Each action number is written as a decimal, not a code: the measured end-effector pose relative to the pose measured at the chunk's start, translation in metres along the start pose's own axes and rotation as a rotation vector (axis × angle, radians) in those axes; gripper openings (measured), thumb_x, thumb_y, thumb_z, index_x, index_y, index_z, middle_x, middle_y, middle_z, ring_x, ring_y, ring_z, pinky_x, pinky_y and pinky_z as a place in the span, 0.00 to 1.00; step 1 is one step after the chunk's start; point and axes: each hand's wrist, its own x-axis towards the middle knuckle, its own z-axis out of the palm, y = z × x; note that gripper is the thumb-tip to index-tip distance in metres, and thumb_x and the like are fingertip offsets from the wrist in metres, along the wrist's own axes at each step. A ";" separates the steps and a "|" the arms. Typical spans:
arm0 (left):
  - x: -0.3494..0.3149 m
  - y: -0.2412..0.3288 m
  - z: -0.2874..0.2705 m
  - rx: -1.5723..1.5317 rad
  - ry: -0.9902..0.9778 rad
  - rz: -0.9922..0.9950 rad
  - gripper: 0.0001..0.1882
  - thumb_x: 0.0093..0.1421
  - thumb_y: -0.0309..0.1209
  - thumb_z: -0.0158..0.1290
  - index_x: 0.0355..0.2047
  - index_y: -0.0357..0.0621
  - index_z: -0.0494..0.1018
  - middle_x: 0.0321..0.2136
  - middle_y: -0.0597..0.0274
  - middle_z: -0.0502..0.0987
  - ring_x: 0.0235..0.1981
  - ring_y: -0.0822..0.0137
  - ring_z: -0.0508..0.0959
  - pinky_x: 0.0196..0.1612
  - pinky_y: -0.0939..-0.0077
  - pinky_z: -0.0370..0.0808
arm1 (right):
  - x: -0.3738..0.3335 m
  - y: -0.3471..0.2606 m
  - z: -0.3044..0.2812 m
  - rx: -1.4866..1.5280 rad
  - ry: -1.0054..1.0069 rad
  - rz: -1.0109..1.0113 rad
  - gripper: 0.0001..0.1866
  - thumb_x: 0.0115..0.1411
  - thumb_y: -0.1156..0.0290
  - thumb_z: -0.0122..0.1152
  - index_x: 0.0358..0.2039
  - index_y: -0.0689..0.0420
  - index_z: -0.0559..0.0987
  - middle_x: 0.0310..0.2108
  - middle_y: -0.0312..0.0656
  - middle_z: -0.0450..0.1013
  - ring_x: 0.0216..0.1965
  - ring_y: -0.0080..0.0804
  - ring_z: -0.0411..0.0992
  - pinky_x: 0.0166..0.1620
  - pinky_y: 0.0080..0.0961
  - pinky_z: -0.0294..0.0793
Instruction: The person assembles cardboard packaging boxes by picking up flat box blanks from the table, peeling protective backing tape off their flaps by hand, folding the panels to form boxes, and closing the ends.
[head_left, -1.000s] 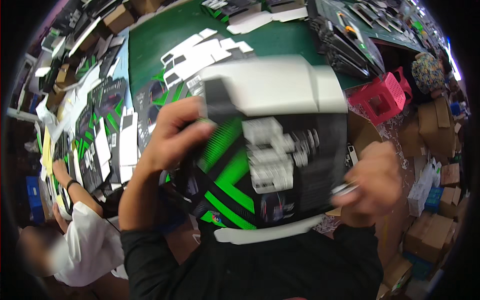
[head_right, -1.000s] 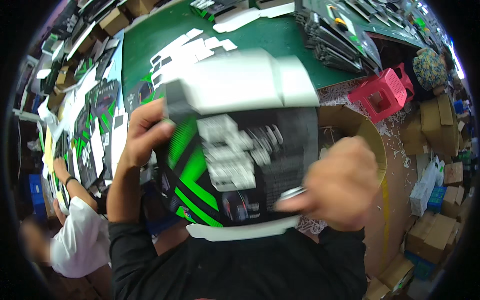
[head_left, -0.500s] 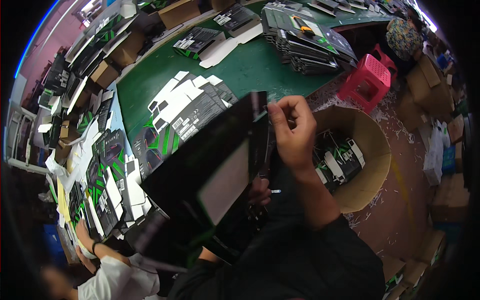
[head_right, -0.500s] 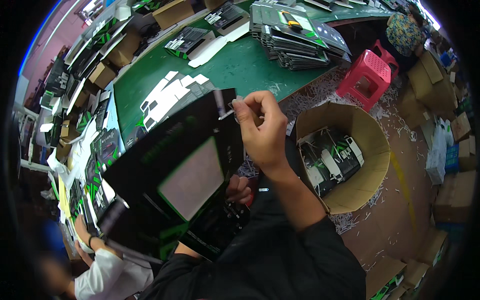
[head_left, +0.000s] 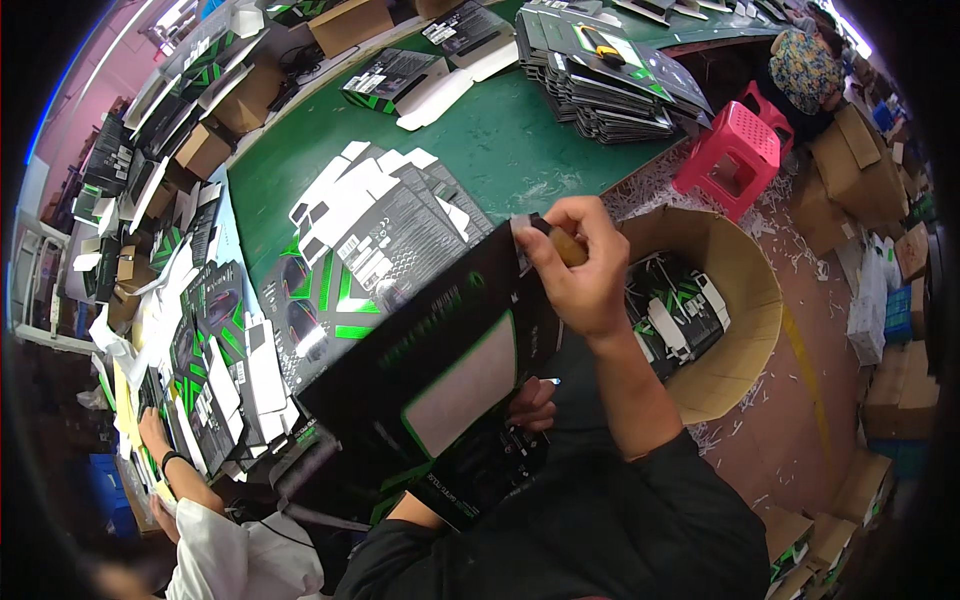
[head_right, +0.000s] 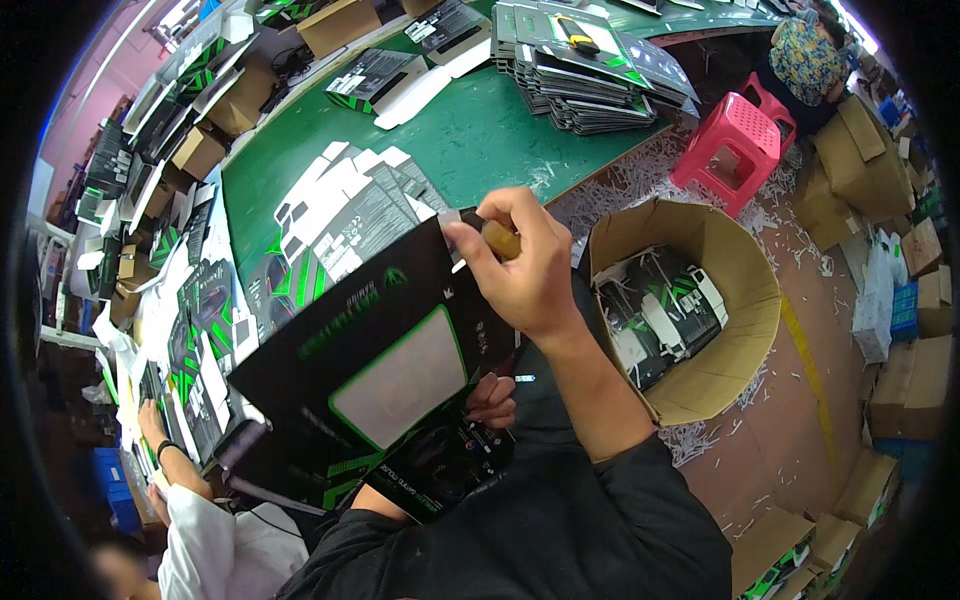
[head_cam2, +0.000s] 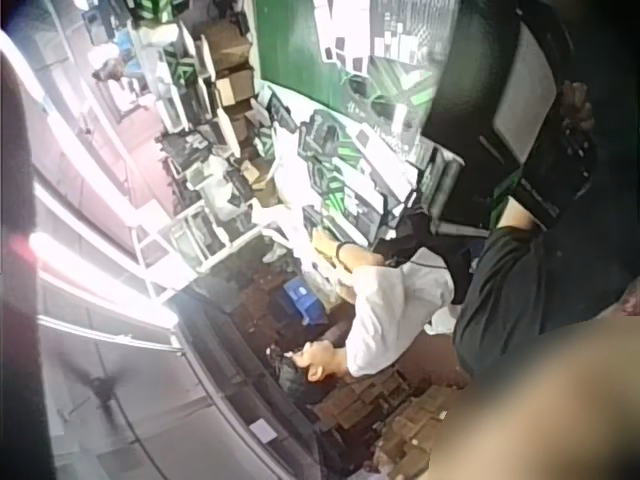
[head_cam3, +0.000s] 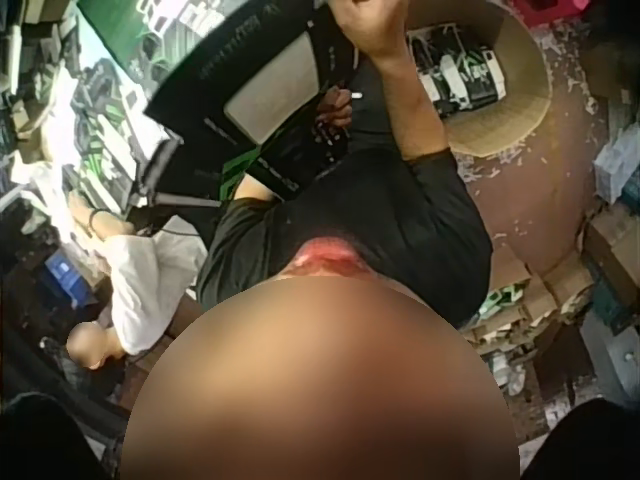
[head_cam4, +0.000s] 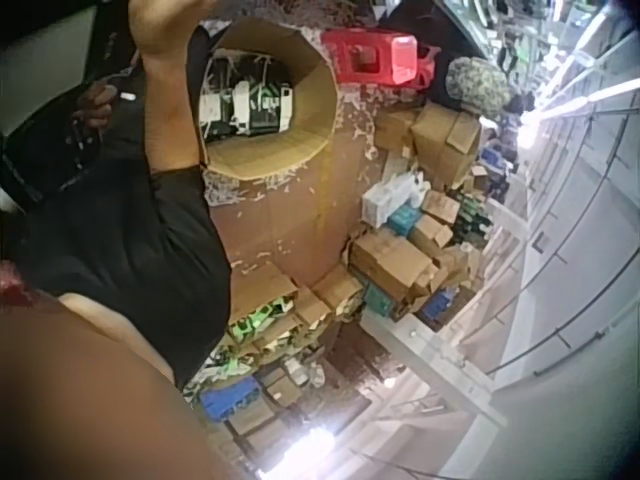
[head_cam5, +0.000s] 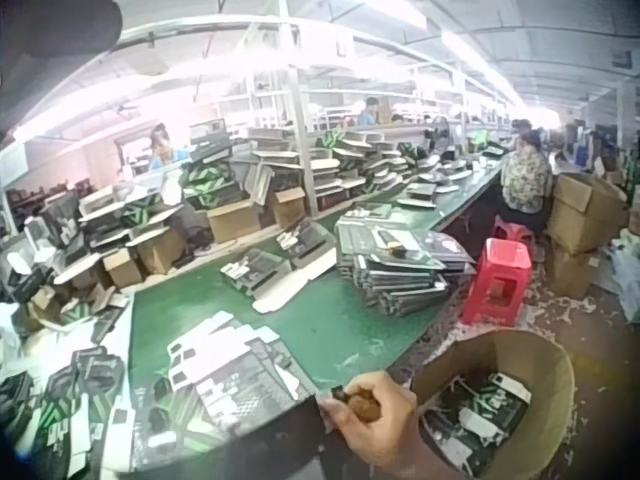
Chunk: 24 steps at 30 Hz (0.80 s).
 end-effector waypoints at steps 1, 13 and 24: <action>-0.001 -0.005 -0.001 -0.014 -0.014 -0.003 0.18 0.73 0.43 0.41 0.38 0.42 0.74 0.38 0.64 0.75 0.35 0.74 0.78 0.37 0.79 0.72 | 0.001 -0.002 -0.006 0.004 -0.011 -0.112 0.13 0.59 0.67 0.72 0.30 0.59 0.74 0.21 0.38 0.70 0.21 0.27 0.68 0.26 0.25 0.68; 0.013 -0.025 -0.018 -0.194 -0.174 -0.014 0.17 0.74 0.41 0.42 0.35 0.43 0.73 0.36 0.65 0.73 0.33 0.75 0.77 0.35 0.80 0.71 | -0.003 -0.012 -0.022 -0.178 0.048 -0.123 0.09 0.58 0.73 0.69 0.31 0.58 0.75 0.23 0.41 0.70 0.23 0.39 0.69 0.27 0.32 0.67; 0.005 -0.045 -0.026 -0.340 -0.320 -0.022 0.17 0.74 0.40 0.42 0.32 0.44 0.72 0.35 0.67 0.71 0.32 0.77 0.76 0.33 0.81 0.69 | 0.001 -0.017 -0.037 -0.220 -0.048 -0.655 0.16 0.50 0.66 0.78 0.30 0.54 0.75 0.23 0.35 0.70 0.21 0.34 0.67 0.23 0.28 0.66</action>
